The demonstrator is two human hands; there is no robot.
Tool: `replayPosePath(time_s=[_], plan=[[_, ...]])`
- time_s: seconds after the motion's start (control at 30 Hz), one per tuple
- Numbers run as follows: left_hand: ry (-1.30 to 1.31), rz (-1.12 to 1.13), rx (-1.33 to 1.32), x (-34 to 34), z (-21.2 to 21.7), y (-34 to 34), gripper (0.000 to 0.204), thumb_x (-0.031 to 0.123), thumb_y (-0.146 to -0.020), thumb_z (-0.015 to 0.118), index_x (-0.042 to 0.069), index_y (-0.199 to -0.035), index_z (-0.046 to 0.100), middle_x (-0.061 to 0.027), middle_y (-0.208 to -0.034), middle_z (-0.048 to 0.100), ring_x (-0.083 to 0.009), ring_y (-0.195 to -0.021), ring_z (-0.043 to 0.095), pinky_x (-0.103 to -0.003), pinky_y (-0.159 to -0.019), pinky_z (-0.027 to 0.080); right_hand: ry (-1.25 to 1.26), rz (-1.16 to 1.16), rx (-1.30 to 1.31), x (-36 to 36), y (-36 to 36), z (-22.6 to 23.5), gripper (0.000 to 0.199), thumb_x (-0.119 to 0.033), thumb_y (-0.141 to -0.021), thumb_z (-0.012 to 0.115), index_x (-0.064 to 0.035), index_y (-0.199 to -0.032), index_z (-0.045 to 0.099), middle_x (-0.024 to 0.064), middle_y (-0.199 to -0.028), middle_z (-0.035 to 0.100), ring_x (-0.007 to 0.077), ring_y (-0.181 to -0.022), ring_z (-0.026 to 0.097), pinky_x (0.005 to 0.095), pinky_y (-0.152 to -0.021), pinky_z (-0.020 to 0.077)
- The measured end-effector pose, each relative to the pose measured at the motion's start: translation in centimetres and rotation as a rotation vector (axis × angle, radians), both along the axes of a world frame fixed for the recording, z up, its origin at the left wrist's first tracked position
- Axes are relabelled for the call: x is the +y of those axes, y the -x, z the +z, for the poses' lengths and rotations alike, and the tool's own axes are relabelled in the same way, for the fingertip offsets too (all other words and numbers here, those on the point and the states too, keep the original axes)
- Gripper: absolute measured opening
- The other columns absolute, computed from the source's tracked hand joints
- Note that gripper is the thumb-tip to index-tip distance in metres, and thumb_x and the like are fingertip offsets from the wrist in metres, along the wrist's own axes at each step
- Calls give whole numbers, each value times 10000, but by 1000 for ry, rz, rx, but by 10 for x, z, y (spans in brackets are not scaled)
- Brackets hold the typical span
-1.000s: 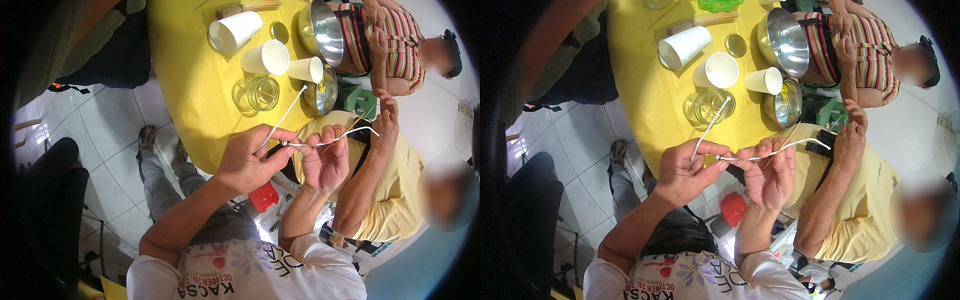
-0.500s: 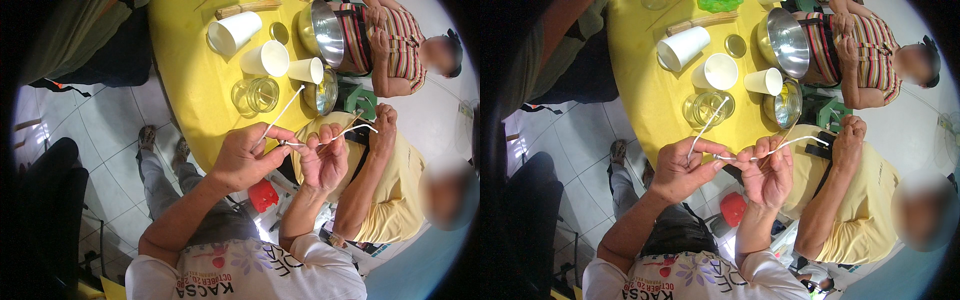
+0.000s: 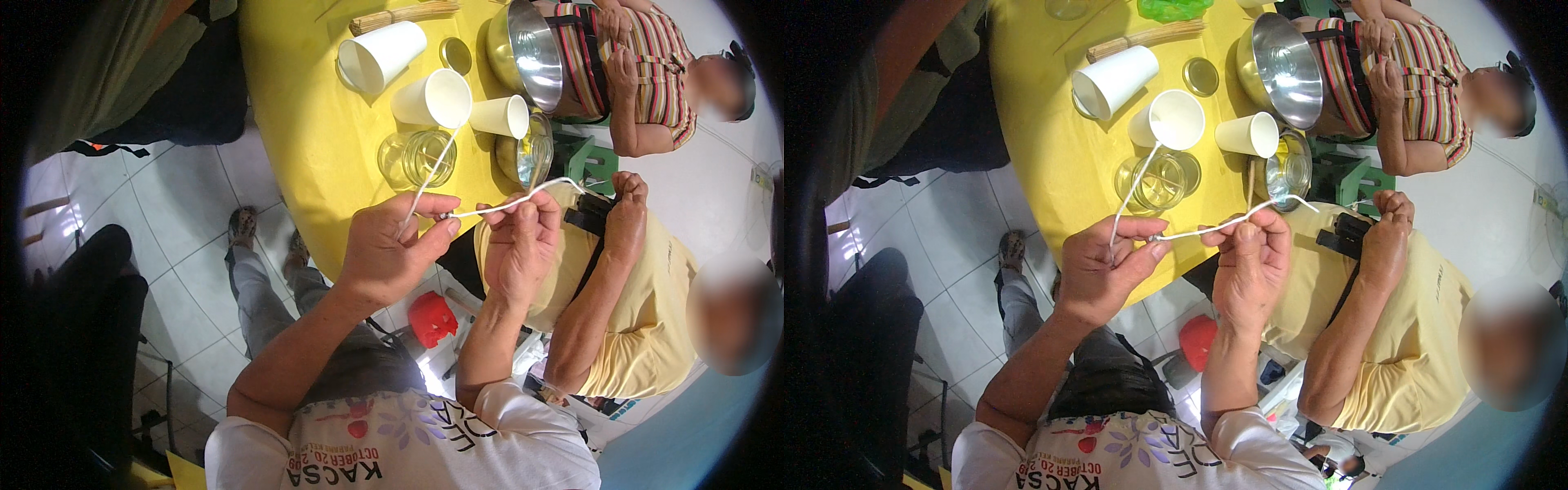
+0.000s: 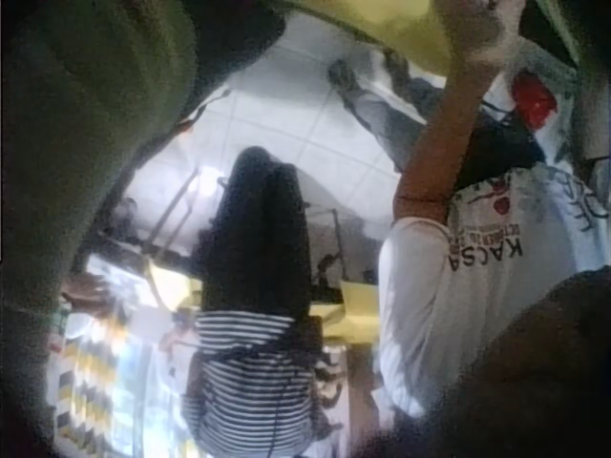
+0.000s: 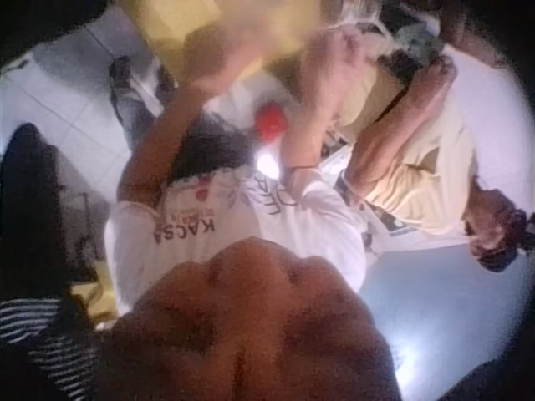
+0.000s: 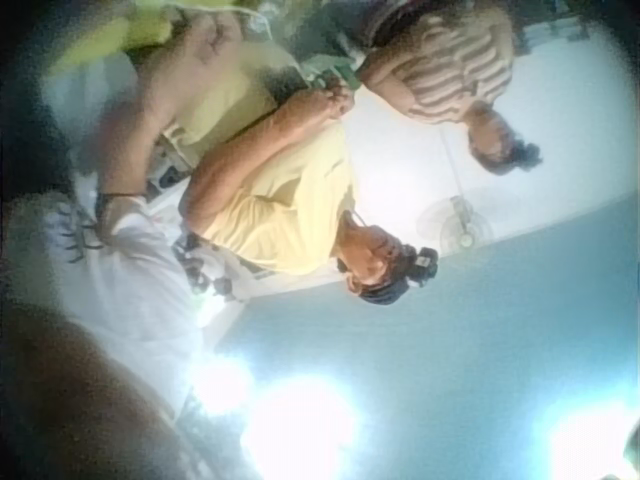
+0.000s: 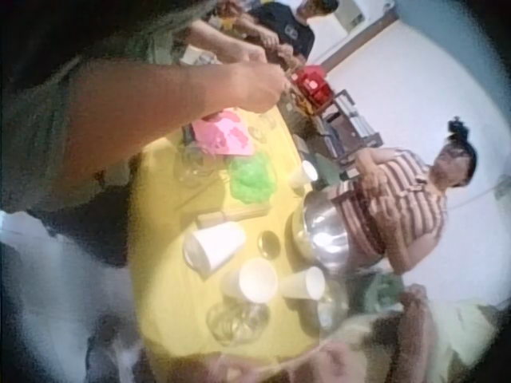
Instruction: The person assembles candles by hand, dipping wicks into a jar of liquid wax and placing them on a table to dry. They repeatedly dip the wicks and arrange them on the table surface. Other people are visible in the background performing similar tasks.
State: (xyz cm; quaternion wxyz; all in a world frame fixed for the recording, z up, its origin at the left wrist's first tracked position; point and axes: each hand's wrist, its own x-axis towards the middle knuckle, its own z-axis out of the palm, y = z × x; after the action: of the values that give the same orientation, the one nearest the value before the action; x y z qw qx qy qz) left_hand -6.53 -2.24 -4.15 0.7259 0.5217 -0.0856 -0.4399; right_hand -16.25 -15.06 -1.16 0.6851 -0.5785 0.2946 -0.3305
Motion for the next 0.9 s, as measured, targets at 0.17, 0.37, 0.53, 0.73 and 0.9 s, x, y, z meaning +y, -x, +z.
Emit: replayPosePath(time_s=[0.17, 0.37, 0.53, 0.73, 0.9], plan=[[22, -10, -53, 5, -1, -5, 210, 42, -829, 703, 41, -1036, 670, 81, -594, 508, 11, -484, 352, -188, -444, 288, -70, 77, 236, 12, -1, -9, 294, -131, -984, 501, -9, -1246, 449, 89, -908, 622, 189, -815, 604, 297, -793, 478], [7, -2, -334, 10, -3, -4, 222, 47, -803, 704, 64, -1021, 666, -9, -672, 625, -50, -456, 422, -231, -442, 370, -455, 255, 15, 18, 0, -10, 332, -207, -905, 589, 0, -1147, 493, 16, -730, 471, 102, -609, 368, 239, -583, 312], [-2, 75, -572, 8, -10, 2, 277, 34, -777, 732, 89, -1040, 667, 38, -602, 484, -26, -470, 337, -192, -451, 276, -373, 181, 107, 33, 0, -13, 303, -104, -873, 650, -3, -1125, 516, 40, -808, 597, 109, -716, 556, 224, -648, 437], [72, 147, -723, 5, -19, -3, 329, 40, -782, 715, 83, -1103, 656, -54, -795, 625, -54, -511, 462, -206, -499, 387, -221, 155, 212, 33, 0, -7, 158, -31, -869, 657, 20, -1006, 595, 97, -905, 673, 114, -836, 618, 216, -723, 479], [34, -39, -544, 17, -5, -6, 269, 17, -805, 666, 4, -1066, 606, -134, -871, 661, -198, -623, 623, -287, -590, 495, 9, 156, 267, 32, 0, -5, 124, -25, -883, 641, 24, -993, 612, 68, -903, 669, 83, -808, 601, 187, -698, 453]])
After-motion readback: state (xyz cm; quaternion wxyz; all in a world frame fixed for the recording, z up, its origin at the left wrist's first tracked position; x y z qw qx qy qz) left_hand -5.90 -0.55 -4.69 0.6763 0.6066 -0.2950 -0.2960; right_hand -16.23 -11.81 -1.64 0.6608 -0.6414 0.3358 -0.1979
